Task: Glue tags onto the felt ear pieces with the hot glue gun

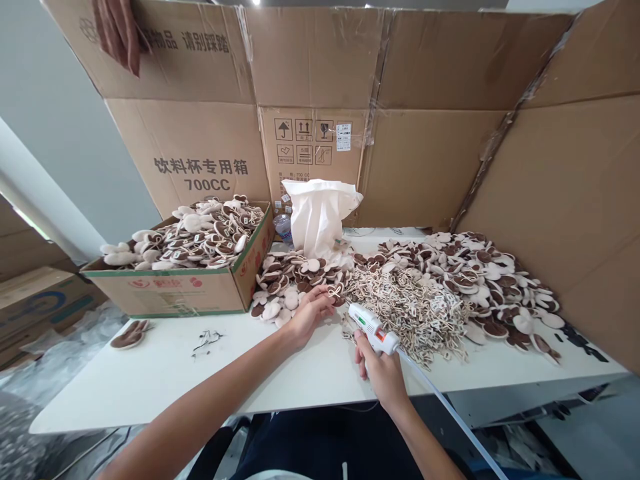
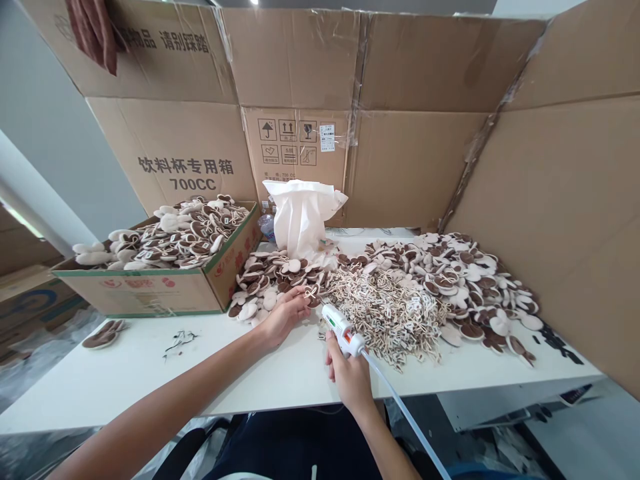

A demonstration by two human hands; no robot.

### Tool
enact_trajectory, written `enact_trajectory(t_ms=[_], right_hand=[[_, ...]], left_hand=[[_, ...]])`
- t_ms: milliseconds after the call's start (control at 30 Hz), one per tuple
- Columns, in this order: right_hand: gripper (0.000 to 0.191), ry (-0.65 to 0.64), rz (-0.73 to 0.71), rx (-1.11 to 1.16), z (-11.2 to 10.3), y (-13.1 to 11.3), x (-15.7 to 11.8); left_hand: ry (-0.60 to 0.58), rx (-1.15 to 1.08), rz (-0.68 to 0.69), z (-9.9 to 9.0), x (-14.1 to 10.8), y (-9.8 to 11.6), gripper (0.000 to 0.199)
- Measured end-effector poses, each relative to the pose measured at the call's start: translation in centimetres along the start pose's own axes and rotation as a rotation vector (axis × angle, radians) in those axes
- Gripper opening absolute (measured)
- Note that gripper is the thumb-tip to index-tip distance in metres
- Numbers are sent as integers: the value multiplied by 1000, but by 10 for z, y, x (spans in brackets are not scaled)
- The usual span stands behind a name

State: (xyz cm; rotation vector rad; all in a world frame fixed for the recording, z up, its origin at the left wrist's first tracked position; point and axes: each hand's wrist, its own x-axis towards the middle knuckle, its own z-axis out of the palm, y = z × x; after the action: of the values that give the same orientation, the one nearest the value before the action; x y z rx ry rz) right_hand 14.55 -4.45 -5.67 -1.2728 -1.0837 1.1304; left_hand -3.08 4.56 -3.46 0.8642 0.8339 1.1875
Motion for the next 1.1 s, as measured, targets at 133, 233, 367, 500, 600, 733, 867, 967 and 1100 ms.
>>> enact_trajectory(t_ms=[133,233,367,500,600,733,867,967,1100], right_hand=[[52,-19,14,-15,-1,0,0],[53,-26,19,-27,-2,1,0],[53,-13,22,-12,-1,1,0],[55,-4,25,-21,0,0,0],[55,-4,24,-36,-1,-1,0],[54,-19,23,-34,-2,-2,0],[51,-31,10,-36,-2,0,0],[50,-30,1,-26,-1,1,1],[52,-27,-18,-50,-1,2,0]], left_hand=[[3,-19,-3,0,0,0,41],[4,-36,-5,1,0,0,41],[-3,-42,1,0,0,-1,41],[-8,-39,2,0,0,-1,40],[-13,-42,6,0,0,-1,40],[-14,-53,11,2,-1,0,38],[-13,-63,0,1,-1,0,38],[-15,-59,1,1,-1,0,38],[-15,-58,2,0,0,-1,38]])
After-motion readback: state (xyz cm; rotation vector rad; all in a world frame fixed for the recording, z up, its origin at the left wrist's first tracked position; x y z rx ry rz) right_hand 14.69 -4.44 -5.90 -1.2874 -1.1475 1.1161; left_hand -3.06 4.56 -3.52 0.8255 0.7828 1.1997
